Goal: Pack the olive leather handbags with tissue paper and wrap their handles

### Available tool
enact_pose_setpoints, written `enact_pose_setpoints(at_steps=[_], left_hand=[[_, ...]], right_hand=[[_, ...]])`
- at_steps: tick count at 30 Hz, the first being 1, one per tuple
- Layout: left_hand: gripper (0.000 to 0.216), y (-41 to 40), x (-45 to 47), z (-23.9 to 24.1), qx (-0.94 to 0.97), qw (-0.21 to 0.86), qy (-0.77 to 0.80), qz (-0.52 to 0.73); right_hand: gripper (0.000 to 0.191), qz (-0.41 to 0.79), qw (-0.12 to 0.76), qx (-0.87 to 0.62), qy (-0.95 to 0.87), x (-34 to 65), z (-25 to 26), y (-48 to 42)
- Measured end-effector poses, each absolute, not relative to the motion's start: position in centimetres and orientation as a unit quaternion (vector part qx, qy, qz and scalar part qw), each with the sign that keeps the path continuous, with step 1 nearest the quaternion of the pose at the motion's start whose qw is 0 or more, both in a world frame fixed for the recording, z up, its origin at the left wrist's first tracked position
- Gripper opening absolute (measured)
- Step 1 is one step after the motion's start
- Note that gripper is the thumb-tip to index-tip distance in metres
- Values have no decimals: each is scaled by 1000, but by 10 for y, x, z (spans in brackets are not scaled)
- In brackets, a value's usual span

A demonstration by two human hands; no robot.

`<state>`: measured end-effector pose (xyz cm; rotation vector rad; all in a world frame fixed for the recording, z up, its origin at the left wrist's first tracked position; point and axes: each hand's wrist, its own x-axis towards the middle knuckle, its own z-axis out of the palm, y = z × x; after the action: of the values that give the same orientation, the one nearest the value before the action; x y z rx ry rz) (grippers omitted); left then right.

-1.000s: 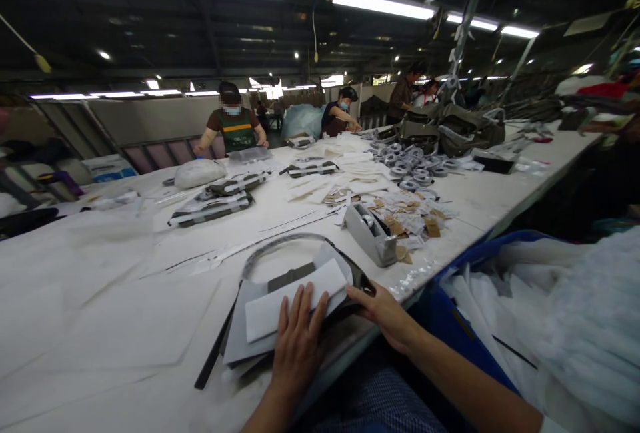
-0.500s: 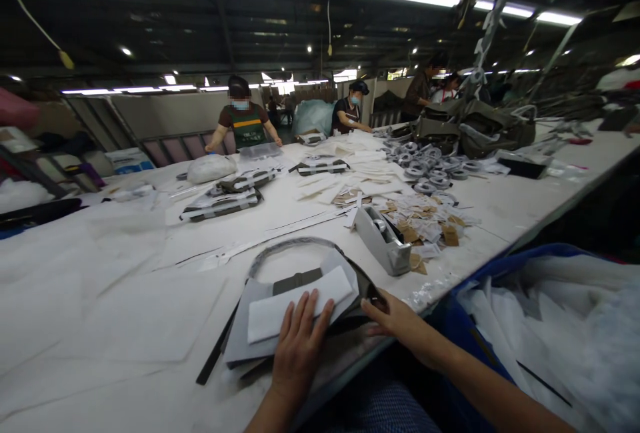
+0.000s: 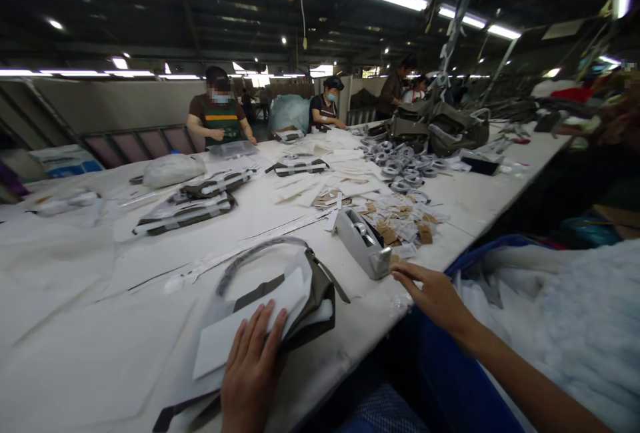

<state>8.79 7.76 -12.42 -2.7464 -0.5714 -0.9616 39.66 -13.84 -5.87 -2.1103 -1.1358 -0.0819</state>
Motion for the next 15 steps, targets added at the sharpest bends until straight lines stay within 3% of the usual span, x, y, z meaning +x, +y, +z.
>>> enact_pose_setpoints(at_steps=[8,15], left_hand=[[51,65,115,-150,-916,149,-179,-328],[45,61,116,-149,-928,166,-183,-277]], right_hand=[[25,-63,424,-728,-535,337,-43,-78],[26,72,465,-525,-709,233,10,59]])
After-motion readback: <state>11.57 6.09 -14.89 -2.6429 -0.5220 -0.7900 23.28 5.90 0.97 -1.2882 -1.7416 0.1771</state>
